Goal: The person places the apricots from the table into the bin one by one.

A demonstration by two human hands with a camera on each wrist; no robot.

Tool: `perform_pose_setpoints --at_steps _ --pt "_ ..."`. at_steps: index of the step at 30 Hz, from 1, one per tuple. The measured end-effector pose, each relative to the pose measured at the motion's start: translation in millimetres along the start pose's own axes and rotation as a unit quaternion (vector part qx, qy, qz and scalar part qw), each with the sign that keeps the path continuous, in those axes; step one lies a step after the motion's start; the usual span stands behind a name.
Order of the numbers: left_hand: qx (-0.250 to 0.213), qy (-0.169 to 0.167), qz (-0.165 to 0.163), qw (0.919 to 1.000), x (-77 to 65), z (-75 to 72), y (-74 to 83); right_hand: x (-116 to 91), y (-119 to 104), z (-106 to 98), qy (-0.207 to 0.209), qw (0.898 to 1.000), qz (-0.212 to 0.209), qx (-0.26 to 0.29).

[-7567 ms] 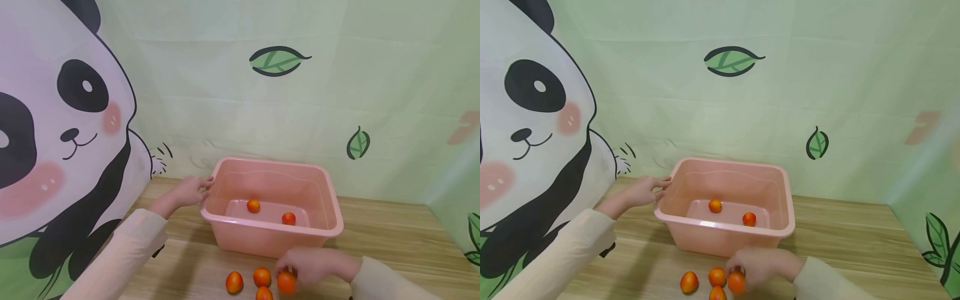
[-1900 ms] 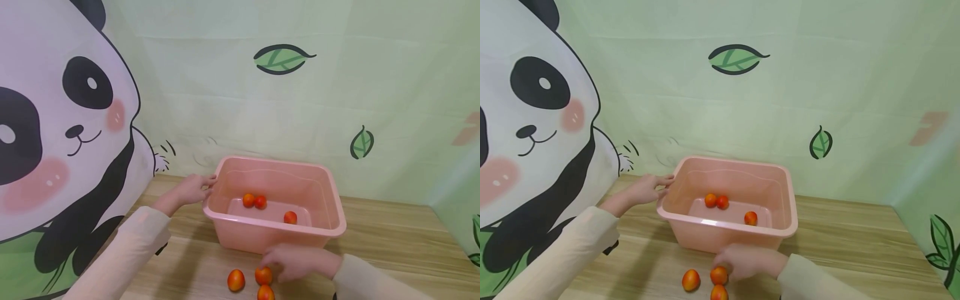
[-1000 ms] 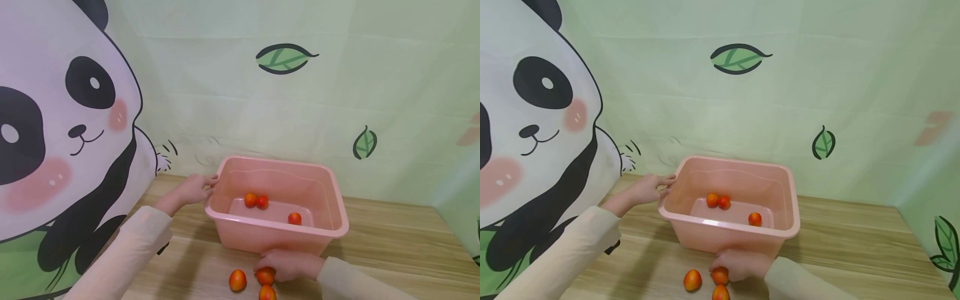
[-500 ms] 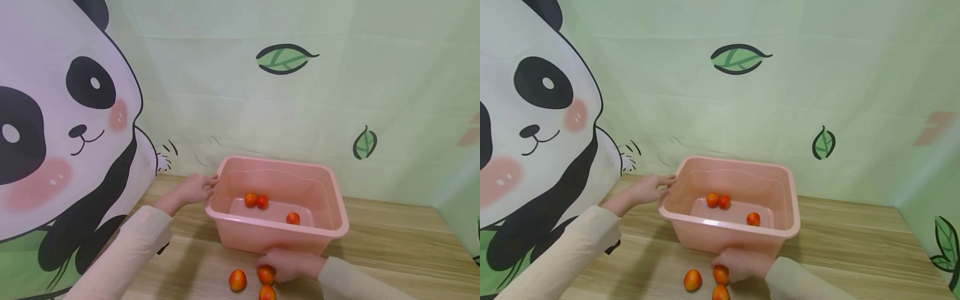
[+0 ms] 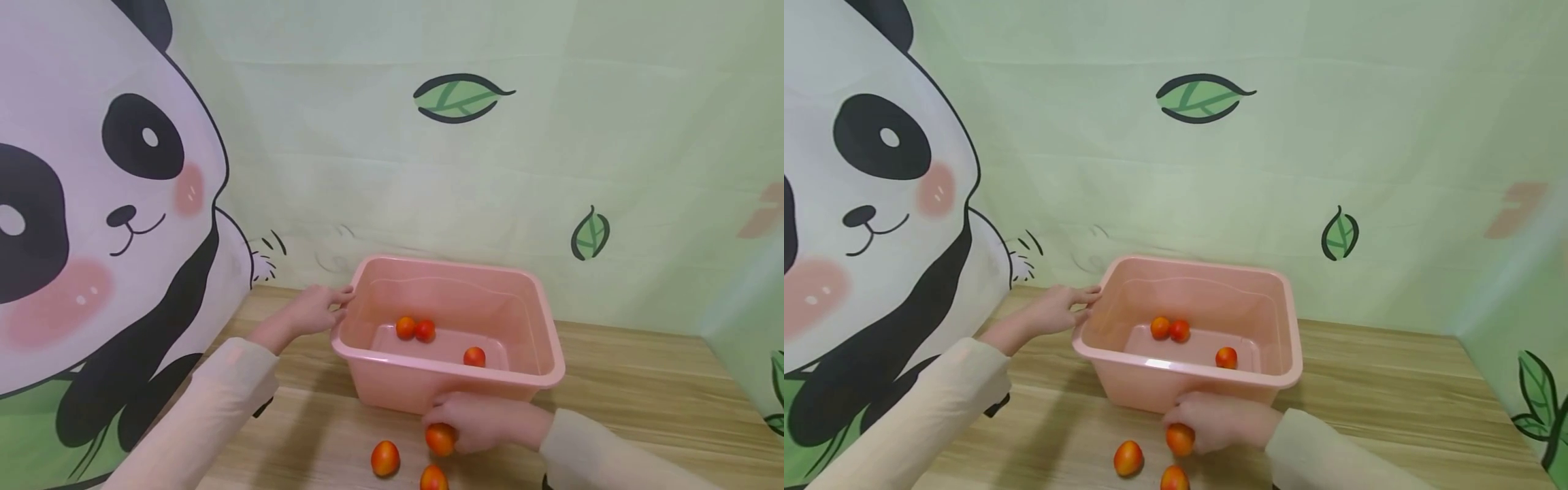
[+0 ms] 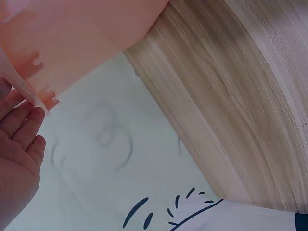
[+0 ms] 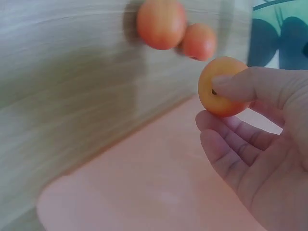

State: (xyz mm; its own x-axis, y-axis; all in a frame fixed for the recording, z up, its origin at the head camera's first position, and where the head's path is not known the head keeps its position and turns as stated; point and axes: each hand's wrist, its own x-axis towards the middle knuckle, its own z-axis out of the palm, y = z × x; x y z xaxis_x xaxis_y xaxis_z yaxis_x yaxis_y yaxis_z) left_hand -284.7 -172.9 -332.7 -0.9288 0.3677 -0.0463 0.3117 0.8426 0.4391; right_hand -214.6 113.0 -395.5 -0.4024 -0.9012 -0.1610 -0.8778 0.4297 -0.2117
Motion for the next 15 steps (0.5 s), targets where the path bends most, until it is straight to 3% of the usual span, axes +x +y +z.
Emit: perform_pose_setpoints --at_steps 10,15 --pt "-0.012 -0.006 -0.01 0.9999 0.4 -0.1 -0.1 -14.4 -18.7 -35.3 0.01 0.999 0.0 0.039" --pt "-0.006 -0.002 -0.002 1.0 0.5 -0.2 -0.4 -20.6 -28.4 -58.8 -0.007 0.997 0.049 0.067"
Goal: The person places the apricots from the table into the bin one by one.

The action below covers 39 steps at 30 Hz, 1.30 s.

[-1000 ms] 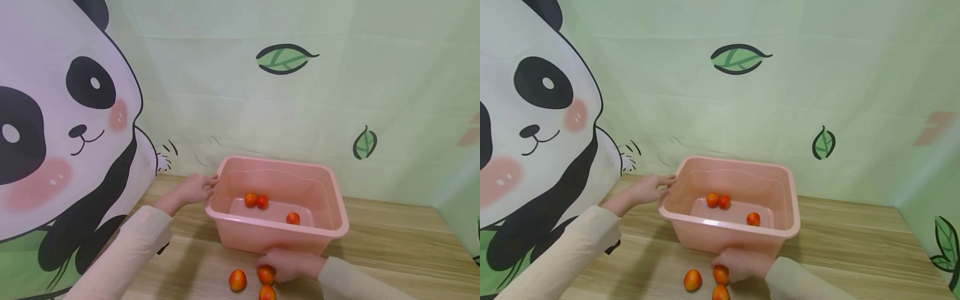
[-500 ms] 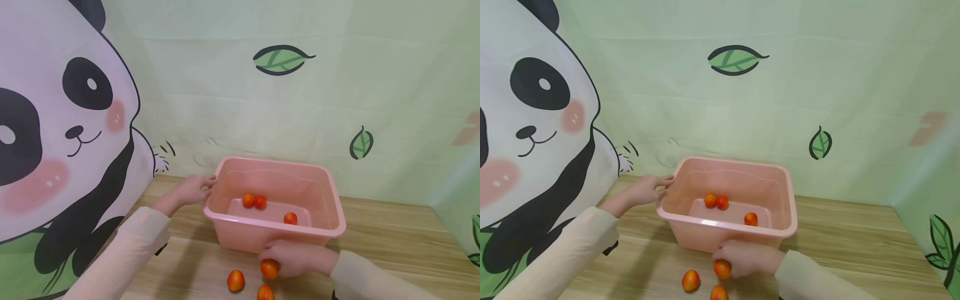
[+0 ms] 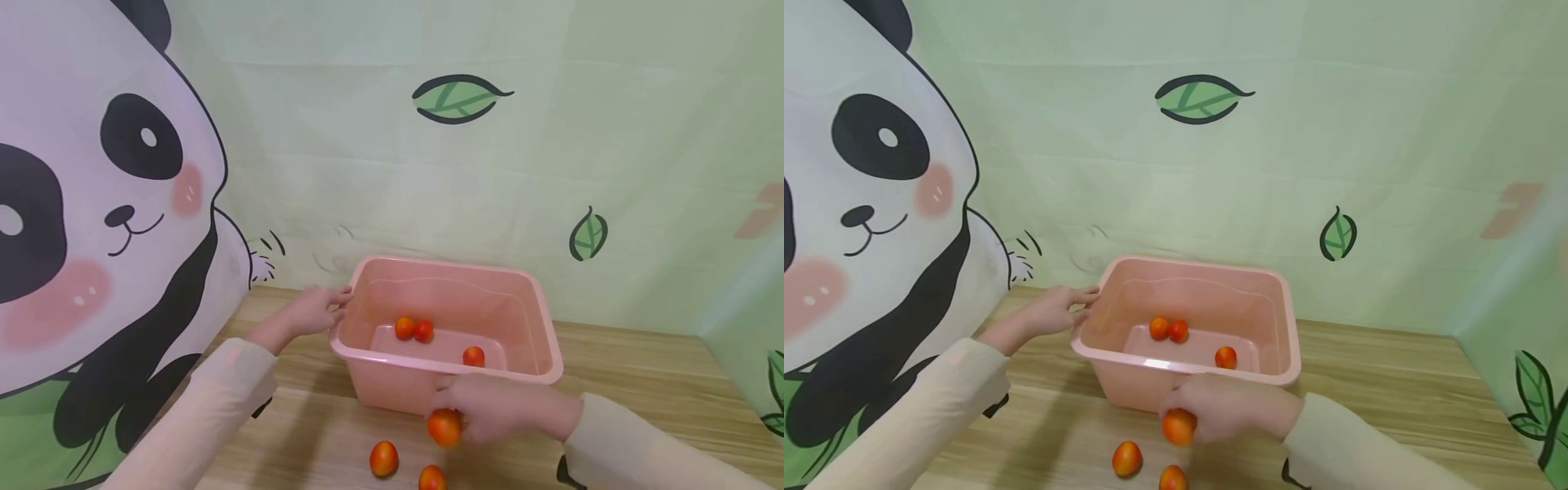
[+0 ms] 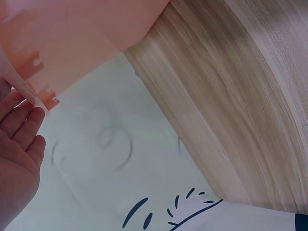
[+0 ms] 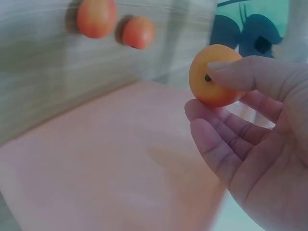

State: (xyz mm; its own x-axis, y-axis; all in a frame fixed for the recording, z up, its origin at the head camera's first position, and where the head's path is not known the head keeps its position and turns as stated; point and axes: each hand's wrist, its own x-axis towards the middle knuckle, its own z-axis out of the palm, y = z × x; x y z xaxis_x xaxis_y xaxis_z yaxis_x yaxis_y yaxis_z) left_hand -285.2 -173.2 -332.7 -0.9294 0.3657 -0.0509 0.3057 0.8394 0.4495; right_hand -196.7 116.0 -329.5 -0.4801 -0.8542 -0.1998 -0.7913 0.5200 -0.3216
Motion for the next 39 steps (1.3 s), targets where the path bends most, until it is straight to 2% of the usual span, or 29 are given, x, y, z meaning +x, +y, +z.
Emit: perform_pose_setpoints --at_steps 5,11,18,22,25,33,39 --pt "0.004 0.002 0.01 0.9999 -1.5 -0.6 -0.1 -3.3 -9.1 -23.1 -0.014 0.998 0.05 0.034" --pt "0.0 0.003 0.011 0.9999 -2.4 -0.6 -0.7 -5.5 -8.3 -47.0 -0.005 0.997 0.062 0.036" --pt "-0.001 -0.001 0.002 1.0 -3.0 -1.5 0.4 0.7 4.7 -72.5 0.026 0.998 0.059 0.026" --pt "-0.003 -0.003 0.002 1.0 -3.1 -1.0 0.2 5.3 15.1 -84.9 0.029 0.995 0.079 0.053" --pt "-0.007 -0.005 0.0 1.0 -3.4 -1.0 1.1 9.5 22.9 -91.5 0.029 0.993 0.097 0.059" --pt "-0.021 -0.008 0.002 0.9997 -3.4 -1.3 3.0 20.1 44.8 -96.6 0.022 0.991 0.131 0.026" --pt "-0.025 -0.006 0.004 0.9997 -2.1 -0.6 3.1 28.1 61.5 -93.9 0.029 0.977 0.206 0.054"
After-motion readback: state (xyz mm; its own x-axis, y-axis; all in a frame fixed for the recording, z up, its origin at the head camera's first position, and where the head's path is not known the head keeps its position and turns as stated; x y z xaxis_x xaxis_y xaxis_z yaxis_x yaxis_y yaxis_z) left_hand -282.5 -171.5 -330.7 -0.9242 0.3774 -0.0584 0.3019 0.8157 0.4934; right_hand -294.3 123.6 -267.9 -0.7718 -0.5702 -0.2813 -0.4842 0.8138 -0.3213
